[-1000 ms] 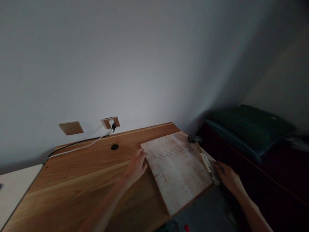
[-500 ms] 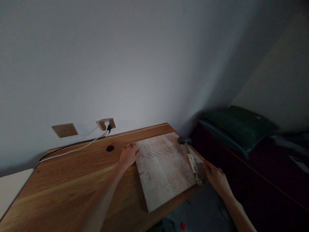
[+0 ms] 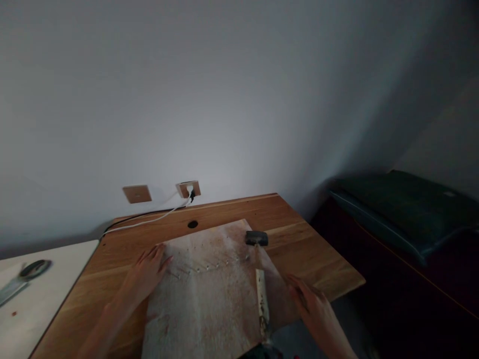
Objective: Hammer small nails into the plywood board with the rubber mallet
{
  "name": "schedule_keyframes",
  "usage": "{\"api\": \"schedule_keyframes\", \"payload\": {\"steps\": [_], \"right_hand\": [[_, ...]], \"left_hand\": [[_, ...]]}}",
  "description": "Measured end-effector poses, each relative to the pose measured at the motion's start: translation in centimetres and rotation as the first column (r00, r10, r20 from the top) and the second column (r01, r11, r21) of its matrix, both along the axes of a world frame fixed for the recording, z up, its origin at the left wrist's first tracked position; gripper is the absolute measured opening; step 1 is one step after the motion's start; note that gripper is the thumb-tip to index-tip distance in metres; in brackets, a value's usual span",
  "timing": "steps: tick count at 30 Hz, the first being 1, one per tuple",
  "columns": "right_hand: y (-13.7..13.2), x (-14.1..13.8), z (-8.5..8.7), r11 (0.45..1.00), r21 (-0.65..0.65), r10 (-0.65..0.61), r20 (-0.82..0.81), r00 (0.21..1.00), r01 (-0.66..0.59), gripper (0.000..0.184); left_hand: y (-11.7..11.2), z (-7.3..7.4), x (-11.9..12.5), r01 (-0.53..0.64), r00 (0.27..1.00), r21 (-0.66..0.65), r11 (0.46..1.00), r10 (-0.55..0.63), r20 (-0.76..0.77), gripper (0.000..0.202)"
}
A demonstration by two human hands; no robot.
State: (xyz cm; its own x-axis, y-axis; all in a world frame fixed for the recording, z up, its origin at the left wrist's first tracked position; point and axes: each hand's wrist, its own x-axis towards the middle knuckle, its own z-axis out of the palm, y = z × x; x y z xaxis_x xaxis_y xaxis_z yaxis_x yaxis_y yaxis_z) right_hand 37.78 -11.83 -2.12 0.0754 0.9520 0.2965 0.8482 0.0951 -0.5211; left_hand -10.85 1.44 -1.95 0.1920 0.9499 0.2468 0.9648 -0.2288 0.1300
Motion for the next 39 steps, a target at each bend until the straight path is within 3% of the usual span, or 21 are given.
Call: {"api": "schedule_keyframes", "payload": {"steps": [4,7,10,13,16,23,27,35,39], "right_hand": [[2.3,-2.8,1.5,0.997,0.076,0.022,0.027,0.999,-0.024,0.031],[4.9,-6.1,4.1,0.972,0.079,0.214,0.107,0.971,-0.222,0.027],[7.4,-9.8,7.0,0.902,-0.057,0.426,0.279,0.861,-0.428,0.025],[9.5,-12.7,8.5,0.861,-0.266,0.508,0.472,0.721,-0.432,0.019],[11.0,-14.0,7.9,0.837,-0.360,0.548,0.530,0.648,-0.413,0.017],[12.2,-13.6,5.2,0.796,-0.400,0.605,0.488,0.629,-0.454,0.020],[12.3,-13.6,5.6,0.785,-0.403,0.617,0.450,0.646,-0.470,0.024],[12.0,-14.2,6.6,0.770,-0.429,0.623,0.348,0.701,-0.472,0.025],[12.3,-14.0,6.4,0.754,-0.464,0.625,0.286,0.727,-0.466,0.024]], "left_hand": [[-2.1,1.1,-2.0,0.024,0.995,-0.037,0.999,-0.020,0.103,0.042],[-3.8,1.9,-0.8,0.129,0.977,-0.130,0.983,-0.103,0.189,0.044],[-4.9,2.6,1.6,0.283,0.942,-0.225,0.933,-0.226,0.249,0.040],[-5.4,3.1,3.5,0.334,0.921,-0.300,0.894,-0.241,0.306,0.042],[-5.4,3.4,4.2,0.337,0.904,-0.315,0.887,-0.211,0.373,0.042],[-5.4,4.6,4.4,0.367,0.873,-0.308,0.878,-0.210,0.441,0.035],[-5.1,4.4,4.5,0.343,0.891,-0.317,0.884,-0.199,0.407,0.027],[-4.7,2.6,4.4,0.325,0.897,-0.305,0.895,-0.190,0.399,0.024],[-4.9,2.5,4.6,0.308,0.892,-0.297,0.904,-0.166,0.421,0.023]]}}
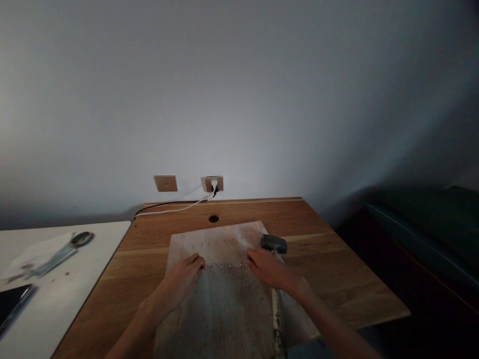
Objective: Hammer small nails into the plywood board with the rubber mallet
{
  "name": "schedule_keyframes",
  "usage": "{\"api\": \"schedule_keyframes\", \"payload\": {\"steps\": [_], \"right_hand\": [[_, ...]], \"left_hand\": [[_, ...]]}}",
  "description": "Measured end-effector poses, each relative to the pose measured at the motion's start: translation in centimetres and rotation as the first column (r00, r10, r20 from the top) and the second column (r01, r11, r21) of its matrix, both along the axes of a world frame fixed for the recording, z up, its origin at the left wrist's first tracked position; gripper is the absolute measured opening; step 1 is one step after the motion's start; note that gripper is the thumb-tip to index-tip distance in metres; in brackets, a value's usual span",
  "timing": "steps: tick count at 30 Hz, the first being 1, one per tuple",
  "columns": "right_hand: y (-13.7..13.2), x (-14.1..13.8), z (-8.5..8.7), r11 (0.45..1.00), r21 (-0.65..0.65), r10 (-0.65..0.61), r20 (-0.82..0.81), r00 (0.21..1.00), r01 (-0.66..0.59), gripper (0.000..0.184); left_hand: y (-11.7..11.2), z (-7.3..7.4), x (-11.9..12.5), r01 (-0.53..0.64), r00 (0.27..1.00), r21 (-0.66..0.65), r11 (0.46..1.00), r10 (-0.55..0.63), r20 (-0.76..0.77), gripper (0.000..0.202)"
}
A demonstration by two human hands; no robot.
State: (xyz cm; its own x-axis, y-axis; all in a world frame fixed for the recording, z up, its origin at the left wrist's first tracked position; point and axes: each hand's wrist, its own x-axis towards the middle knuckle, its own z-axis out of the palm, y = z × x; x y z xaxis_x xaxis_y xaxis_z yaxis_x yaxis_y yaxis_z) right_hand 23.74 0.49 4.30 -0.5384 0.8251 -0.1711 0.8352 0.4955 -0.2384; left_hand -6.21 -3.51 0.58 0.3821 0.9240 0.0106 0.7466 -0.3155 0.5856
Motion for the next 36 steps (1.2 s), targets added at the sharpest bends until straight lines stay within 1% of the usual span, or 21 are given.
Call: {"api": "schedule_keyframes", "payload": {"steps": [3,5,8,10,12,14,16,20,22,24,27,29,30,31,32,33,36], "right_hand": [[0.1,0.0,-0.1,0.999,-0.027,-0.028,-0.010,1.000,0.028,0.023],[0.2,-0.1,0.2,0.998,-0.032,-0.060,-0.017,0.998,0.060,0.022],[0.8,-0.1,1.4,0.996,-0.023,-0.090,-0.041,0.995,0.089,0.022],[1.2,-0.2,2.3,0.997,-0.007,-0.083,-0.058,0.995,0.082,0.024],[1.4,-0.4,2.8,0.998,0.007,-0.065,-0.058,0.996,0.066,0.025],[1.3,-0.7,2.8,0.999,0.012,-0.051,-0.043,0.998,0.051,0.025],[0.9,-1.2,2.3,0.999,0.015,-0.046,-0.023,0.999,0.046,0.027],[0.0,-1.8,1.3,0.998,0.022,-0.057,-0.011,0.998,0.057,0.032],[-0.1,-1.8,1.0,0.998,0.020,-0.062,-0.026,0.998,0.062,0.032],[-0.2,-1.7,0.9,0.998,0.015,-0.063,-0.050,0.997,0.064,0.032],[-0.2,-1.5,0.7,0.998,-0.006,-0.059,-0.072,0.996,0.059,0.030],[-0.3,-1.4,0.6,0.998,-0.028,-0.052,-0.071,0.996,0.050,0.027],[-0.3,-1.5,0.5,0.998,-0.038,-0.047,-0.069,0.997,0.044,0.026],[-0.3,-1.5,0.3,0.998,-0.046,-0.039,-0.068,0.997,0.036,0.024],[-0.3,-1.6,0.2,0.998,-0.052,-0.032,-0.068,0.997,0.028,0.022],[-0.3,-1.8,0.2,0.998,-0.056,-0.023,-0.068,0.997,0.019,0.021],[-0.3,-2.2,0.1,0.998,-0.057,-0.003,-0.064,0.998,-0.001,0.017]], "left_hand": [[-0.1,0.1,0.2,-0.005,1.000,-0.002,1.000,0.005,-0.007,0.021],[0.0,0.1,0.2,-0.003,1.000,-0.009,1.000,0.003,-0.010,0.020],[0.3,0.0,0.4,0.020,1.000,-0.053,0.998,-0.018,0.022,0.021],[0.6,0.1,0.5,0.024,0.999,-0.081,0.996,-0.021,0.034,0.024],[0.8,0.3,0.6,0.002,1.000,-0.093,0.996,0.000,0.019,0.025],[0.8,0.5,0.7,-0.022,1.000,-0.094,0.995,0.022,0.002,0.025],[0.6,0.5,0.8,-0.052,0.999,-0.091,0.995,0.052,-0.003,0.024],[0.4,0.0,1.0,-0.080,0.996,-0.081,0.993,0.083,0.032,0.021],[0.4,0.0,1.1,-0.082,0.995,-0.083,0.993,0.087,0.053,0.020],[0.6,0.8,1.0,-0.103,0.991,-0.092,0.990,0.110,0.073,0.020],[1.0,3.4,0.8,-0.148,0.978,-0.046,0.988,0.153,0.140,0.024],[1.3,5.1,0.9,-0.146,0.975,0.035,0.989,0.138,0.172,0.029],[1.4,5.6,1.0,-0.127,0.980,0.066,0.990,0.115,0.163,0.029],[1.4,5.9,1.2,-0.106,0.986,0.085,0.991,0.094,0.137,0.028],[1.4,5.8,1.4,-0.084,0.993,0.088,0.993,0.075,0.096,0.025],[1.3,5.4,1.7,-0.068,0.997,0.078,0.995,0.064,0.044,0.022],[0.8,3.1,2.5,-0.044,0.991,0.034,0.998,0.048,-0.125,0.013]]}}
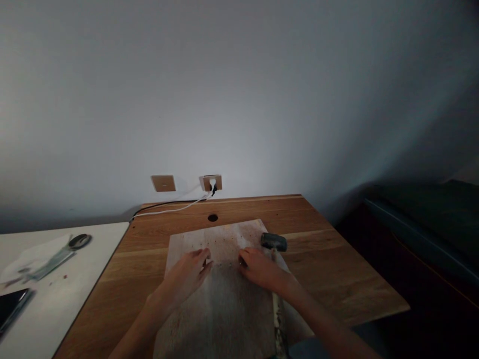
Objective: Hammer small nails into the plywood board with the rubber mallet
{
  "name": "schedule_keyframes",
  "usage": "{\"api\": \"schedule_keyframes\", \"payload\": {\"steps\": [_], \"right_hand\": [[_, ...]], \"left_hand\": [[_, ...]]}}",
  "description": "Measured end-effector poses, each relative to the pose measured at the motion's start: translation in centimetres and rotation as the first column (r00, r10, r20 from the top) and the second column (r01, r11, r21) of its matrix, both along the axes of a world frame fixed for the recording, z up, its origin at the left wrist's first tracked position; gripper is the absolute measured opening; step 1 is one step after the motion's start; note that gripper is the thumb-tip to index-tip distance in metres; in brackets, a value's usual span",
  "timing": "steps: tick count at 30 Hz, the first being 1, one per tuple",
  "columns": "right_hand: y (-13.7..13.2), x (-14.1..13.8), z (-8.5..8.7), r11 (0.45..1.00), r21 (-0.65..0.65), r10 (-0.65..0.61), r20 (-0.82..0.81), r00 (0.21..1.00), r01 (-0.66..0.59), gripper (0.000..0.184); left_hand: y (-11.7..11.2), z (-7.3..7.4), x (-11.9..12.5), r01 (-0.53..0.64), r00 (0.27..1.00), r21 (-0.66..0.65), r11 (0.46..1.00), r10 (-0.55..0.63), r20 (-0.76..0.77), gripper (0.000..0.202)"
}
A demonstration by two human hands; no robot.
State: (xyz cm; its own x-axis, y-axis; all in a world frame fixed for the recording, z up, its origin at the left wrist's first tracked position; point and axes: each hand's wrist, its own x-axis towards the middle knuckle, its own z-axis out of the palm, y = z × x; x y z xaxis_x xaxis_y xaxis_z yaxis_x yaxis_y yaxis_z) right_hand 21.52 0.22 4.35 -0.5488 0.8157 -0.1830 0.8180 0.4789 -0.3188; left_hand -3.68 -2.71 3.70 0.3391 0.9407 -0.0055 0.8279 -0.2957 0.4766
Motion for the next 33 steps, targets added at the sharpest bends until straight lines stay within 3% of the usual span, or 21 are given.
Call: {"api": "schedule_keyframes", "payload": {"steps": [3,6,11,14,16,19,22,28,31,33], "right_hand": [[0.0,-0.4,0.3,1.000,0.018,0.022,0.017,1.000,-0.023,0.016],[-0.2,-0.5,1.3,0.997,0.066,0.035,0.027,0.999,-0.037,0.017],[-0.5,-0.5,2.8,0.988,0.154,0.018,0.012,1.000,-0.020,0.020],[-0.4,-0.9,1.8,0.988,0.140,0.061,0.019,0.998,-0.063,0.016],[-0.2,-1.2,0.8,0.987,0.130,0.088,0.027,0.996,-0.091,0.015],[0.1,-1.5,-0.4,0.985,0.131,0.112,0.036,0.993,-0.116,0.016],[0.2,-1.6,-0.6,0.981,0.132,0.137,0.032,0.990,-0.140,0.020],[0.0,-1.9,-0.7,0.980,0.123,0.157,0.007,0.988,-0.157,0.031],[-0.1,-2.0,-0.1,0.981,0.124,0.150,-0.024,0.988,-0.146,0.029],[0.0,-1.8,1.0,0.983,0.137,0.131,-0.059,0.990,-0.122,0.026]], "left_hand": [[-0.4,-2.2,0.5,0.055,0.990,0.002,0.998,-0.054,-0.130,0.017],[-0.4,-3.1,0.6,0.135,0.970,0.042,0.990,-0.123,-0.211,0.030],[0.1,-1.6,0.6,0.143,0.971,0.078,0.987,-0.124,-0.202,0.027],[0.6,-0.1,1.1,0.132,0.983,0.155,0.979,-0.109,-0.148,0.022],[0.9,0.4,1.7,0.175,0.971,0.169,0.970,-0.141,-0.192,0.021],[1.2,0.1,2.5,0.214,0.950,0.104,0.971,-0.182,-0.253,0.024],[1.4,-0.8,2.8,0.192,0.960,0.044,0.980,-0.178,-0.215,0.028],[1.2,-2.1,2.8,0.205,0.972,0.050,0.978,-0.197,-0.130,0.031],[1.2,-1.6,2.9,0.234,0.960,0.084,0.969,-0.216,-0.180,0.031],[1.3,-0.1,2.7,0.232,0.965,0.130,0.964,-0.211,-0.154,0.029]]}}
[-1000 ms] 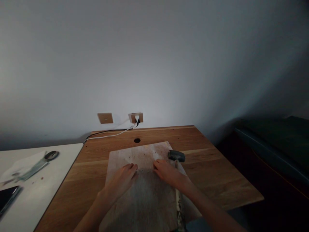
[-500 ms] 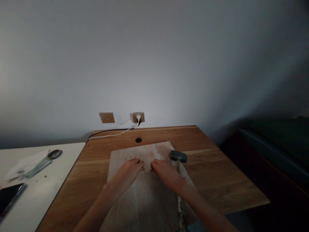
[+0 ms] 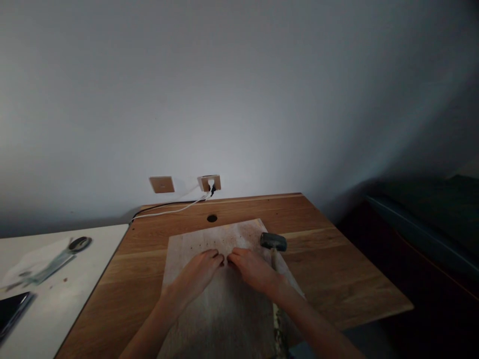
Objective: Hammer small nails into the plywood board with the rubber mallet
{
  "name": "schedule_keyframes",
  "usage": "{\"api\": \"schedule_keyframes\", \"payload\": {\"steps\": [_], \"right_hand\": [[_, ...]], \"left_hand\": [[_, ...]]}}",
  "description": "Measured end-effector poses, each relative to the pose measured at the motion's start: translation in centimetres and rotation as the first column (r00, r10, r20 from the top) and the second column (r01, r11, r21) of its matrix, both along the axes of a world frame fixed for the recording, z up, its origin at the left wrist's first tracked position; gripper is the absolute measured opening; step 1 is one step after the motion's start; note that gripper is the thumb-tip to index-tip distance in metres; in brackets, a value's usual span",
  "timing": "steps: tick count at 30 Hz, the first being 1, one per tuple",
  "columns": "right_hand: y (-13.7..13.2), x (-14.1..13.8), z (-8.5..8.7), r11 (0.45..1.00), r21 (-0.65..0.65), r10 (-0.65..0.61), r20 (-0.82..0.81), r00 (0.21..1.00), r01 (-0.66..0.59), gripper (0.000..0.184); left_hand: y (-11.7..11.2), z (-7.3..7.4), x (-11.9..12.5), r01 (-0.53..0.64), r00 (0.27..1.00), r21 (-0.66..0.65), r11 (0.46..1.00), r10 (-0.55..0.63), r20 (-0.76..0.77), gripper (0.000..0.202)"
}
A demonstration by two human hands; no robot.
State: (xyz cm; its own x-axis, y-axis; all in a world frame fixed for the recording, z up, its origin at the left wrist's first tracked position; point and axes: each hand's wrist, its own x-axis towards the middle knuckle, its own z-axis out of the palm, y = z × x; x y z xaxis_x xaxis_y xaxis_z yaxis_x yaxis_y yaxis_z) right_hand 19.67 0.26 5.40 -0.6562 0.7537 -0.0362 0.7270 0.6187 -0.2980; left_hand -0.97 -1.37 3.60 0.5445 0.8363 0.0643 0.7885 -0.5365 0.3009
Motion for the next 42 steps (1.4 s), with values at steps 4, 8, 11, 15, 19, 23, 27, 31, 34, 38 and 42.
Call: {"api": "schedule_keyframes", "payload": {"steps": [4,8,11,15,19,23,27,31,34,38,42], "right_hand": [[0.5,0.6,2.8,0.999,0.009,-0.045,-0.133,0.990,0.046,0.023],[0.9,0.5,2.8,0.994,-0.097,-0.065,-0.222,0.973,0.045,0.018],[1.1,0.2,0.9,0.992,-0.117,-0.063,-0.227,0.972,0.037,0.023],[1.1,0.6,-0.9,0.989,-0.147,-0.027,-0.254,0.967,-0.011,0.035],[0.1,2.0,-0.6,0.984,-0.179,-0.047,-0.329,0.943,-0.013,0.037],[-1.7,5.2,-1.1,0.984,-0.107,-0.171,-0.397,0.902,0.140,0.032],[-4.3,10.1,-4.4,0.865,0.108,-0.378,-0.502,0.778,0.490,0.032],[-7.0,13.2,-8.1,0.809,0.137,-0.459,-0.458,0.761,0.571,0.039],[-8.1,13.2,-9.0,0.793,0.170,-0.494,-0.382,0.781,0.585,0.038],[-7.4,11.0,-8.0,0.781,0.104,-0.584,-0.226,0.780,0.615,0.030],[-5.2,8.3,-7.0,0.780,-0.057,-0.622,-0.185,0.761,0.624,0.017]], "left_hand": [[0.5,4.4,-0.8,-0.008,0.971,0.046,0.999,-0.003,0.239,0.022],[0.6,5.1,-0.9,-0.008,0.959,-0.003,1.000,0.009,0.284,0.024],[0.4,2.2,-0.2,-0.033,0.969,-0.033,0.999,0.040,0.242,0.026],[-0.4,-2.3,0.3,-0.043,0.970,-0.015,0.999,0.046,0.240,0.025],[-1.5,-4.3,-0.1,-0.038,0.985,0.060,0.997,0.027,0.169,0.031],[-3.3,-4.9,-2.0,-0.067,0.990,0.162,0.984,0.046,0.132,0.056],[-6.4,-5.7,-5.7,-0.124,0.992,0.320,0.939,0.108,0.067,0.051],[-10.4,-6.2,-9.2,-0.155,0.986,0.460,0.874,0.167,0.015,0.051],[-13.1,-6.1,-9.6,-0.022,0.999,0.486,0.874,0.040,-0.027,0.051],[-15.1,-5.8,-8.2,0.056,0.998,0.411,0.910,-0.035,-0.058,0.067],[-15.3,-6.1,-7.4,0.071,0.995,0.442,0.894,-0.036,-0.088,0.072]]}}
